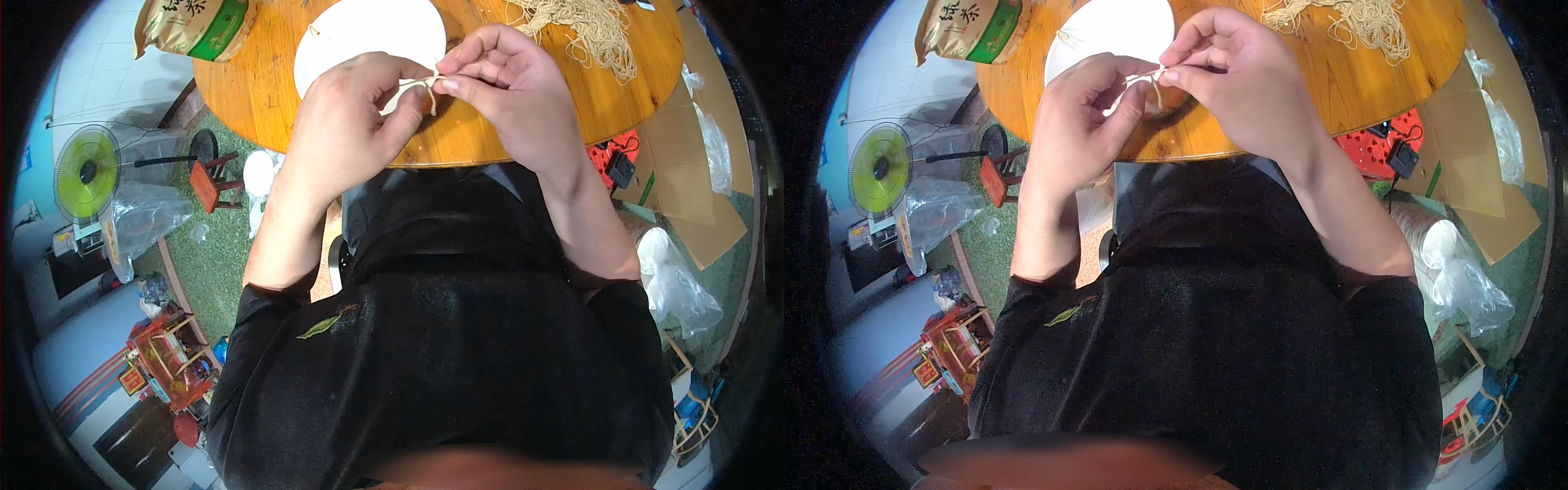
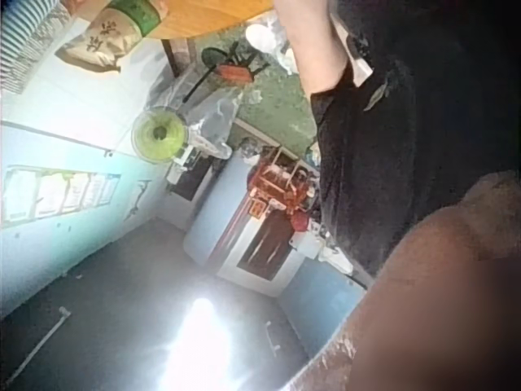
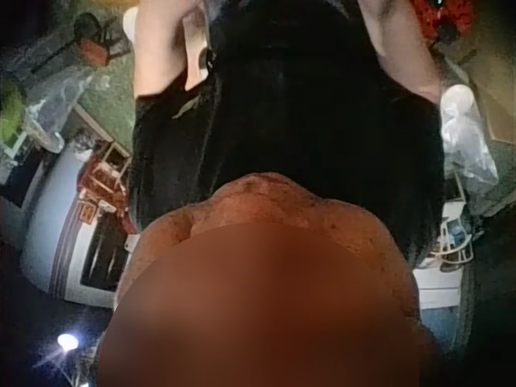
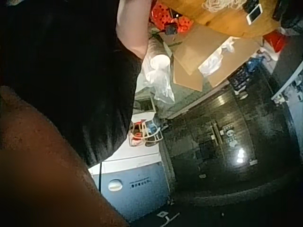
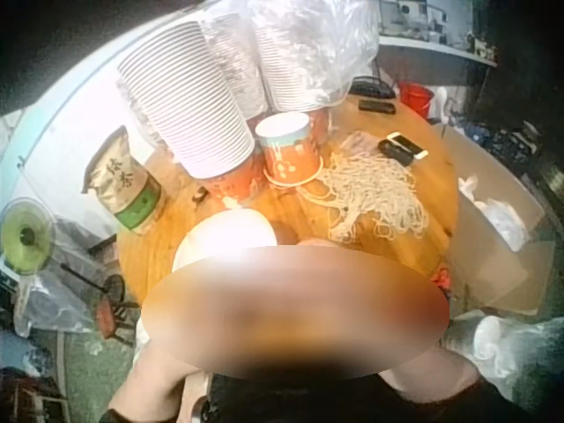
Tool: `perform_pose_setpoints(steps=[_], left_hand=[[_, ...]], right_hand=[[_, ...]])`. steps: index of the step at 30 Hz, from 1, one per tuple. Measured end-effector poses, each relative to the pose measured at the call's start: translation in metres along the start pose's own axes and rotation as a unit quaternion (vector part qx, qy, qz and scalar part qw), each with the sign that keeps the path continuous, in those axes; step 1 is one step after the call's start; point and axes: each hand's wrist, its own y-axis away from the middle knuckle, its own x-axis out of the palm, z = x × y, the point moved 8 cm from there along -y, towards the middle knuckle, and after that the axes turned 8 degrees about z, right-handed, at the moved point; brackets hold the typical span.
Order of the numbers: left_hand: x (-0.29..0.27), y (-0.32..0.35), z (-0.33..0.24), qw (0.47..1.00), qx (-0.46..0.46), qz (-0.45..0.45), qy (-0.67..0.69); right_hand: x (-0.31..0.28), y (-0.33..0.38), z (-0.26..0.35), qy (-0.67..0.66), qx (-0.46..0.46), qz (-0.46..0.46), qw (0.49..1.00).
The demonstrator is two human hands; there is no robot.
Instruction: Manually attaching thin bamboo strips to the rims of paper containers to create handles.
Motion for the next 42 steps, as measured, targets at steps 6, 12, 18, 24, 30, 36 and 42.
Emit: perform_pose_setpoints(steps=[6, 12, 18, 24, 30, 36, 42], left_hand=[[-0.001, 0.000, -0.012, 0.996, 0.025, 0.035, -0.075], [0.004, 0.004, 0.003, 0.999, 0.004, 0.002, -0.044], [0.003, 0.004, 0.011, 0.998, -0.010, -0.031, 0.056], [0.005, 0.005, 0.012, 0.998, -0.008, -0.026, 0.054], [0.003, 0.006, 0.011, 0.997, -0.008, -0.028, 0.070], [-0.001, 0.005, 0.003, 0.999, 0.000, -0.019, 0.045], [-0.002, 0.005, -0.001, 1.000, -0.013, 0.001, 0.012]], right_hand=[[-0.008, 0.001, -0.004, -0.021, -0.002, -0.035, 0.999], [-0.005, 0.004, -0.003, -0.022, 0.007, -0.042, 0.999], [0.001, 0.003, 0.003, -0.005, 0.008, -0.001, 1.000], [-0.003, 0.001, 0.015, 0.074, 0.013, 0.017, 0.997], [0.009, -0.004, 0.036, 0.036, 0.066, -0.010, 0.997], [0.007, -0.004, 0.044, 0.079, 0.044, -0.020, 0.996], [0.010, -0.007, 0.047, 0.053, 0.046, -0.004, 0.998]])
